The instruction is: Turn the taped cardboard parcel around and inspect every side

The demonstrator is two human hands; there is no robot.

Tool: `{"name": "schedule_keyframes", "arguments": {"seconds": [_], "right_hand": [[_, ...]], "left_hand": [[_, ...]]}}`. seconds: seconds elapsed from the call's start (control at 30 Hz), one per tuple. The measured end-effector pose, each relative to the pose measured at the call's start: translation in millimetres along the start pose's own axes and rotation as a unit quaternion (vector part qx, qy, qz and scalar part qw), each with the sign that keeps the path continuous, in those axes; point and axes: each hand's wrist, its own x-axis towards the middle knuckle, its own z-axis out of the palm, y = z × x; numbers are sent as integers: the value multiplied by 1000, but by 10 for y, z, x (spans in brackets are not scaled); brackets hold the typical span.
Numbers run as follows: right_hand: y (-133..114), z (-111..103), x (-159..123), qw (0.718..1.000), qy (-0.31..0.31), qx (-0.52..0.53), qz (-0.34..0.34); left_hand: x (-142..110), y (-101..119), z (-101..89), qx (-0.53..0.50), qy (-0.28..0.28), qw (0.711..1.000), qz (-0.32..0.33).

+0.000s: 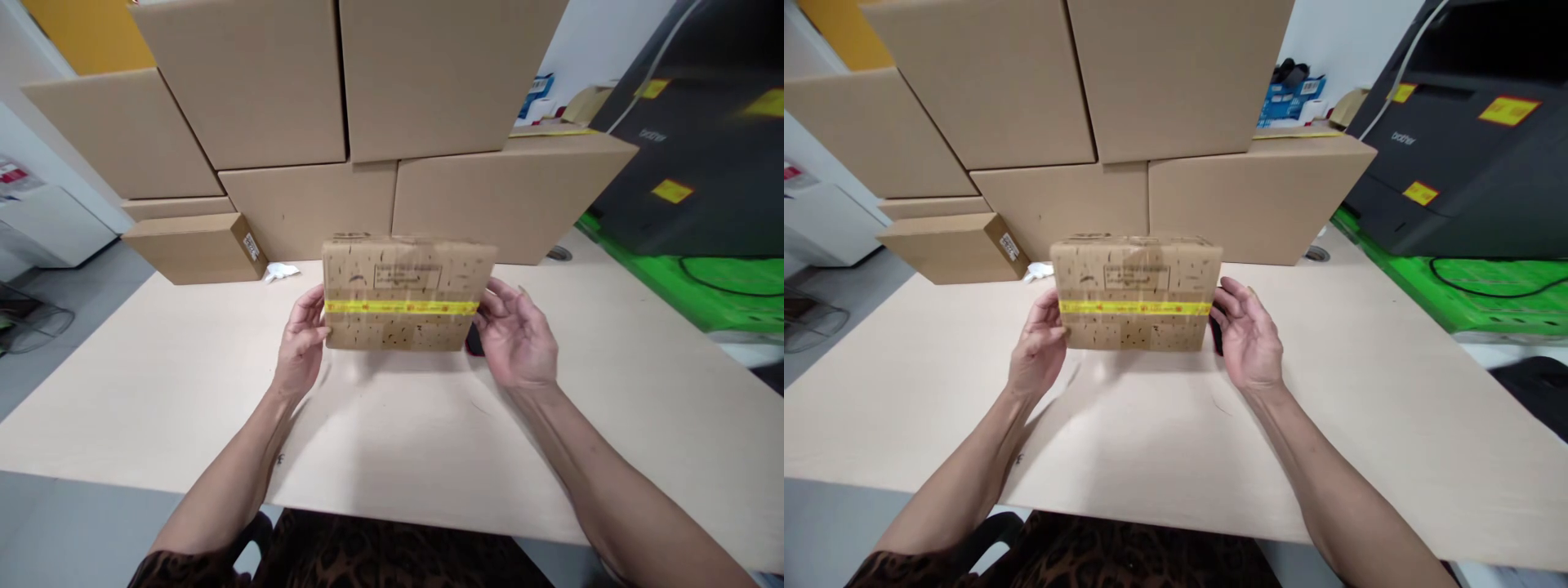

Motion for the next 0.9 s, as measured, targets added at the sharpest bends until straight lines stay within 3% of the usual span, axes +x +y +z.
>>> {"name": "schedule_keyframes", "arguments": {"seconds": [0.1, 0.37, 0.63, 0.8, 0.9], "right_hand": [[6, -25, 17, 1000, -9, -2, -10], [203, -91, 109, 998, 63, 23, 19], [99, -39, 109, 998, 44, 20, 30], [31, -83, -112, 999, 28, 5, 16], [8, -211, -341, 999, 12, -11, 29]], "left_hand": [[12, 4, -17, -21, 15, 1000, -2], [38, -108, -21, 7, 28, 999, -30], [68, -102, -1, 21, 48, 998, -25], [-7, -25, 77, 39, 118, 992, -35], [-142, 1, 107, 85, 115, 987, -67]]}}
